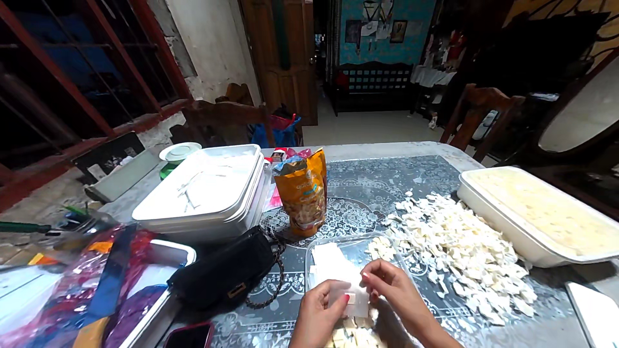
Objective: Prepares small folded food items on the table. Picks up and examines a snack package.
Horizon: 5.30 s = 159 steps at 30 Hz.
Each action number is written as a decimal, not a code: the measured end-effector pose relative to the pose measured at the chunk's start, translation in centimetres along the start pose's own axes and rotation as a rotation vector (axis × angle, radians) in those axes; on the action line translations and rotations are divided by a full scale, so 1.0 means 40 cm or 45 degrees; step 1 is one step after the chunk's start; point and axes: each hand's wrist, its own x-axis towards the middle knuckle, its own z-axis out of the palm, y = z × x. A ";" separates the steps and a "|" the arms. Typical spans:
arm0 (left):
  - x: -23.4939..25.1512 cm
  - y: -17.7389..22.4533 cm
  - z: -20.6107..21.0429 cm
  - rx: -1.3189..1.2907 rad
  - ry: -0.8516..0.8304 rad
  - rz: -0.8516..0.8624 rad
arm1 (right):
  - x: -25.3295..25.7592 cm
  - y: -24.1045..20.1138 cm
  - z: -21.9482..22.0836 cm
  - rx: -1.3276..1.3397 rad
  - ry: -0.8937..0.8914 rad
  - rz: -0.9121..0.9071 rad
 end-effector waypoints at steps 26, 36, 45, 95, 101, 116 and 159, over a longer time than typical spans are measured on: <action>0.009 0.020 -0.017 -0.218 0.047 -0.052 | -0.011 0.012 -0.002 -0.636 -0.150 -0.132; 0.011 0.008 -0.021 -0.308 -0.052 0.088 | -0.007 0.037 -0.002 -0.516 -0.129 -0.399; 0.008 -0.013 -0.046 1.124 -0.151 0.412 | 0.008 0.039 -0.017 -1.566 0.555 -1.192; 0.002 0.007 0.001 -0.142 0.009 -0.082 | -0.011 0.027 0.027 -0.028 -0.222 0.002; 0.009 -0.020 -0.012 0.193 0.069 0.126 | -0.006 0.021 0.009 -0.049 -0.024 -0.218; 0.010 0.038 -0.018 -0.395 -0.078 -0.320 | -0.006 0.049 -0.007 -0.612 -0.074 -0.619; 0.021 -0.047 -0.043 1.119 -0.039 0.393 | 0.001 -0.037 -0.066 -1.302 -0.405 -0.090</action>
